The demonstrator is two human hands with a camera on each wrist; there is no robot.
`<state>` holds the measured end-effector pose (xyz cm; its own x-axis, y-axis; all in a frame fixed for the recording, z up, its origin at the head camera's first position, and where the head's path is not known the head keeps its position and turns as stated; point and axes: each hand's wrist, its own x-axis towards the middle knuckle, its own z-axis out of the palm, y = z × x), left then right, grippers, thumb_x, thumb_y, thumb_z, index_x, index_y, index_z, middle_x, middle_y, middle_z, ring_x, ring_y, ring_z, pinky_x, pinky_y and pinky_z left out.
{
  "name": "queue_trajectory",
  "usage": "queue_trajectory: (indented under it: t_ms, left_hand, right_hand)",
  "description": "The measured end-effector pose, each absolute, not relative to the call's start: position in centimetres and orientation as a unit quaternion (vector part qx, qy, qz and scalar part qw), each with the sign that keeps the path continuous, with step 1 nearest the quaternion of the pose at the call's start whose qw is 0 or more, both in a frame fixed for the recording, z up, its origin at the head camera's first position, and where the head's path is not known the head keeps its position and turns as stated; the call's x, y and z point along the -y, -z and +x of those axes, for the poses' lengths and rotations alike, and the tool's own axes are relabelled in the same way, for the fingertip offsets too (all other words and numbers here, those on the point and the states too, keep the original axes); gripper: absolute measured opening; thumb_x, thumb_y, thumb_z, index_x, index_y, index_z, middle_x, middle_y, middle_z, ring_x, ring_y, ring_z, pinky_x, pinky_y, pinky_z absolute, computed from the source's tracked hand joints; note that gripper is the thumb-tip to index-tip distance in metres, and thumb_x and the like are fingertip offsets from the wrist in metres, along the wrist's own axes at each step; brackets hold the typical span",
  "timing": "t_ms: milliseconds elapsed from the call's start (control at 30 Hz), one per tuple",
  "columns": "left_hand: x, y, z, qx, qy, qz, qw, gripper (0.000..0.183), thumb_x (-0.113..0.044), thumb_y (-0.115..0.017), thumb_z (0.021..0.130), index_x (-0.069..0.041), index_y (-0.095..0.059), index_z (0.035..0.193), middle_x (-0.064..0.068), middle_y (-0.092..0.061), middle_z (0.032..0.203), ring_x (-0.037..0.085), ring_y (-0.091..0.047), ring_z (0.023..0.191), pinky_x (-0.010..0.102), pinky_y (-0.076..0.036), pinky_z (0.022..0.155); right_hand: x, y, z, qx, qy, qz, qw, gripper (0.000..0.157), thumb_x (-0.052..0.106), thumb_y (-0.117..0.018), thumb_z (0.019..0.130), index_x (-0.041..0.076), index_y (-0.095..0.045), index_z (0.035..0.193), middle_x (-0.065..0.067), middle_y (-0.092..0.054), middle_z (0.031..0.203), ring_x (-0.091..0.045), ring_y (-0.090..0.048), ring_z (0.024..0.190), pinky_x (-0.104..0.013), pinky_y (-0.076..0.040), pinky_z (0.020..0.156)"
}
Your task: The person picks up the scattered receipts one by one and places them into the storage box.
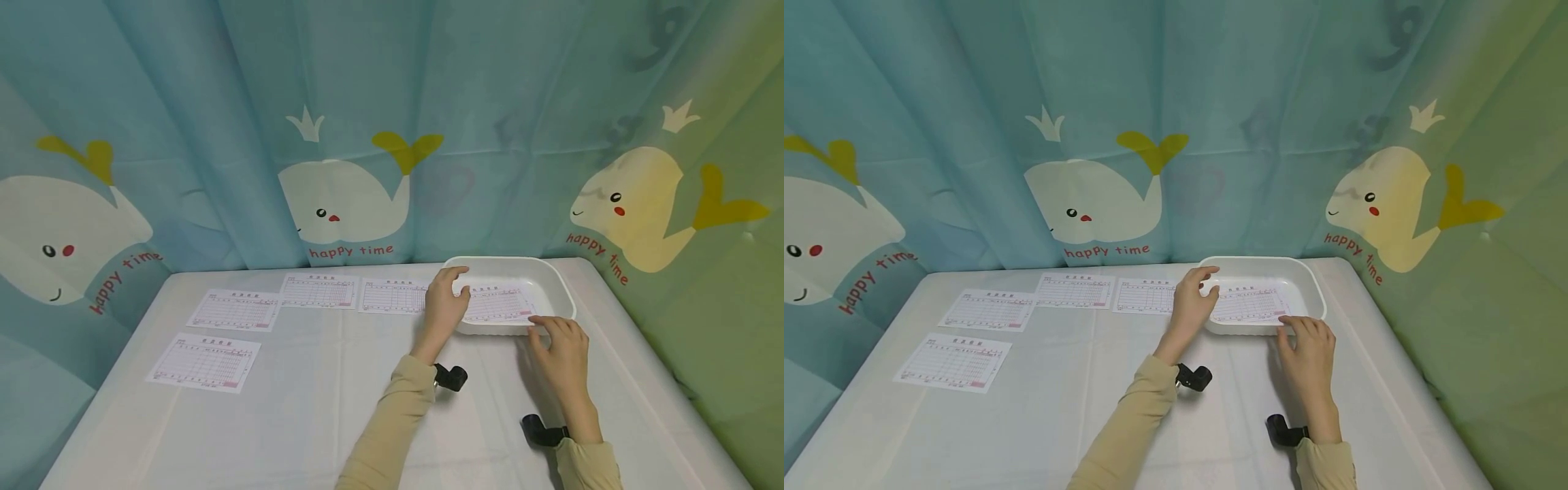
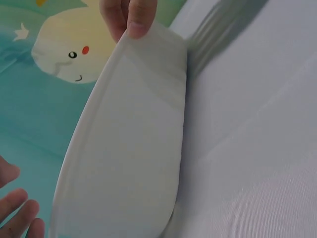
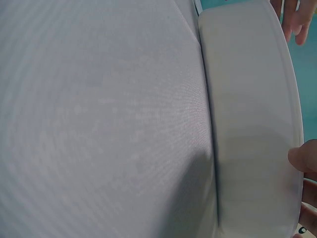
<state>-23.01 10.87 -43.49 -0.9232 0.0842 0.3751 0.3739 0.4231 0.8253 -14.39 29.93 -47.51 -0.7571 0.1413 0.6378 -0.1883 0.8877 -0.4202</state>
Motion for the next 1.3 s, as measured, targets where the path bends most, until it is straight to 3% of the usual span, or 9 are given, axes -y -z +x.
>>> queue_trajectory:
  t_ms: [433, 733, 967, 1300]
  left_hand:
    - [-8.2, 44.3, -22.5, 0.819, 0.542, -0.106, 0.157, 0.034, -0.002, -0.064, 0.086, -0.009, -0.065, 0.119, 0.010, -0.065, 0.119, 0.025, -0.062, 0.110, 0.037, -0.051, 0.093]
    - [-6.3, 44.9, -22.7, 0.803, 0.554, -0.092, 0.200, 0.032, 0.001, -0.065, 0.083, -0.007, -0.068, 0.113, 0.012, -0.067, 0.112, 0.026, -0.065, 0.104, 0.038, -0.054, 0.086]
    - [-4.7, 45.4, -23.1, 0.797, 0.558, -0.084, 0.215, 0.030, 0.003, -0.065, 0.082, -0.005, -0.068, 0.111, 0.014, -0.067, 0.107, 0.031, -0.065, 0.101, 0.041, -0.054, 0.084]
    - [-2.2, 46.4, -24.3, 0.802, 0.548, -0.065, 0.229, 0.028, 0.002, -0.065, 0.084, -0.004, -0.068, 0.111, 0.014, -0.067, 0.106, 0.029, -0.064, 0.098, 0.041, -0.053, 0.082]
  right_hand:
    - [-29.8, 47.4, -14.3, 0.906, -0.240, 0.013, 0.349, 0.016, 0.000, -0.068, 0.079, -0.003, -0.069, 0.095, -0.025, -0.068, 0.095, -0.041, -0.053, 0.098, -0.058, -0.033, 0.091]
    - [-29.8, 47.3, -14.3, 0.908, -0.239, 0.012, 0.344, 0.016, 0.000, -0.069, 0.079, -0.003, -0.069, 0.095, -0.025, -0.068, 0.095, -0.041, -0.052, 0.098, -0.059, -0.032, 0.093]
    - [-29.8, 47.4, -14.3, 0.906, -0.241, 0.015, 0.346, 0.016, 0.000, -0.069, 0.079, -0.003, -0.069, 0.095, -0.025, -0.068, 0.096, -0.042, -0.052, 0.099, -0.059, -0.032, 0.092]
    - [-29.9, 47.5, -14.4, 0.906, -0.240, 0.014, 0.349, 0.017, -0.001, -0.070, 0.078, -0.003, -0.069, 0.095, -0.025, -0.068, 0.095, -0.042, -0.053, 0.099, -0.059, -0.032, 0.092]
